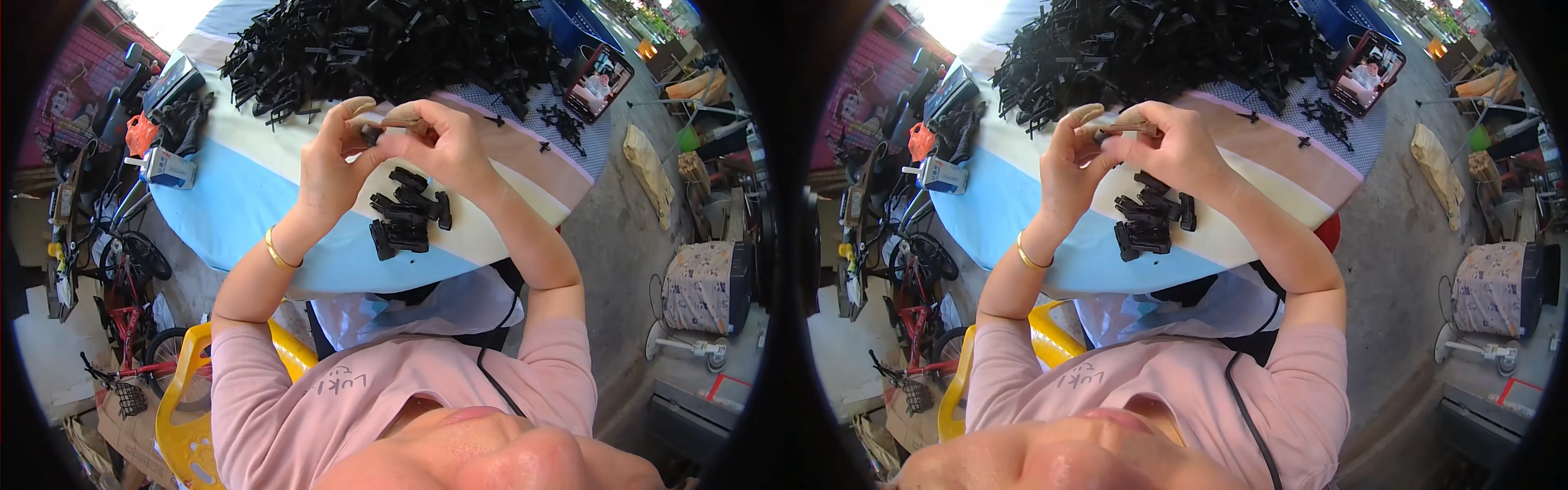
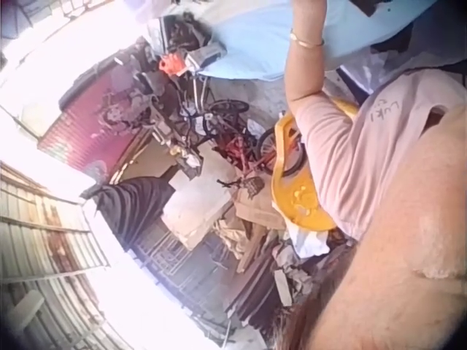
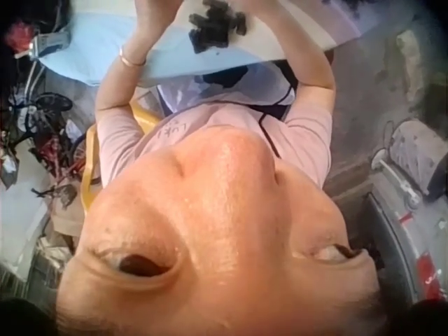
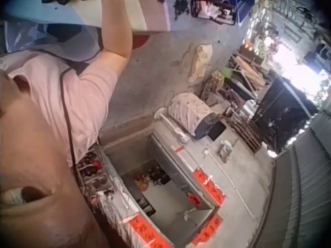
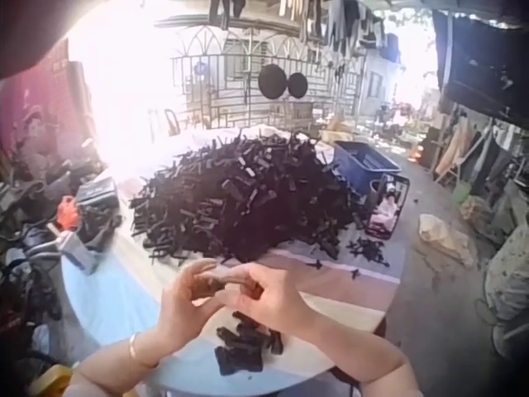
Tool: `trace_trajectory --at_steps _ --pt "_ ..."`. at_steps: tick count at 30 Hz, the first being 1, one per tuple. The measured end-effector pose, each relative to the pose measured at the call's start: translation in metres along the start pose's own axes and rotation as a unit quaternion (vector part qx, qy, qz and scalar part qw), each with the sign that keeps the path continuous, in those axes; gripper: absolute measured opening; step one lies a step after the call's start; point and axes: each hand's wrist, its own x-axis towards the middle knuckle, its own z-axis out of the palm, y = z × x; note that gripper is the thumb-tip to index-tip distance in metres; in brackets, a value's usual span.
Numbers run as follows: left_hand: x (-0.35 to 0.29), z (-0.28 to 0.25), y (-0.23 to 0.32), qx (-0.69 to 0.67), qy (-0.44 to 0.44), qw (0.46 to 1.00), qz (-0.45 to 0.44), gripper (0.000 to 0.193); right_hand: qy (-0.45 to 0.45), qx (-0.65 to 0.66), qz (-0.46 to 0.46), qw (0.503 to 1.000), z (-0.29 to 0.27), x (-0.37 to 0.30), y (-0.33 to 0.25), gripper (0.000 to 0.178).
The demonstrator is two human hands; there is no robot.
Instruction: Manually assembling small black plastic components at a workspace.
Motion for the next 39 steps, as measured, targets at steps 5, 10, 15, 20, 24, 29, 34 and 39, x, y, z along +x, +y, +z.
trace_trajectory --at_steps 5,10,15,20,24,29,34,39 --pt "-0.006 -0.007 -0.006 0.09 -0.068 0.991 0.067 0.068 -0.039 -0.046 0.002 0.998 0.0 0.001 -0.001 0.018" --pt "0.007 -0.027 0.009 -0.012 -0.169 0.98 0.1 0.08 -0.027 0.067 0.011 0.997 -0.022 0.004 -0.005 0.017" --pt "0.014 -0.036 0.0 -0.409 -0.29 0.861 -0.082 0.064 -0.134 0.227 0.008 0.965 -0.023 0.002 -0.008 0.019" --pt "0.008 -0.028 0.003 -0.417 -0.257 0.846 -0.21 0.027 -0.116 0.152 -0.053 0.98 -0.023 0.008 0.004 0.021" --pt "0.009 -0.028 -0.006 -0.378 -0.257 0.857 -0.237 0.015 -0.12 0.084 -0.044 0.988 -0.018 0.004 0.0 0.021" --pt "0.009 -0.026 -0.002 -0.344 -0.161 0.902 -0.203 0.011 -0.023 0.076 0.001 0.997 -0.01 0.002 -0.003 0.016" --pt "0.002 -0.016 0.003 -0.241 -0.087 0.96 -0.11 0.018 -0.046 -0.033 0.013 0.998 -0.003 -0.002 -0.001 0.014" --pt "-0.002 -0.013 -0.001 -0.216 -0.072 0.971 -0.077 0.024 -0.028 -0.032 0.016 0.999 0.001 -0.002 -0.005 0.014"
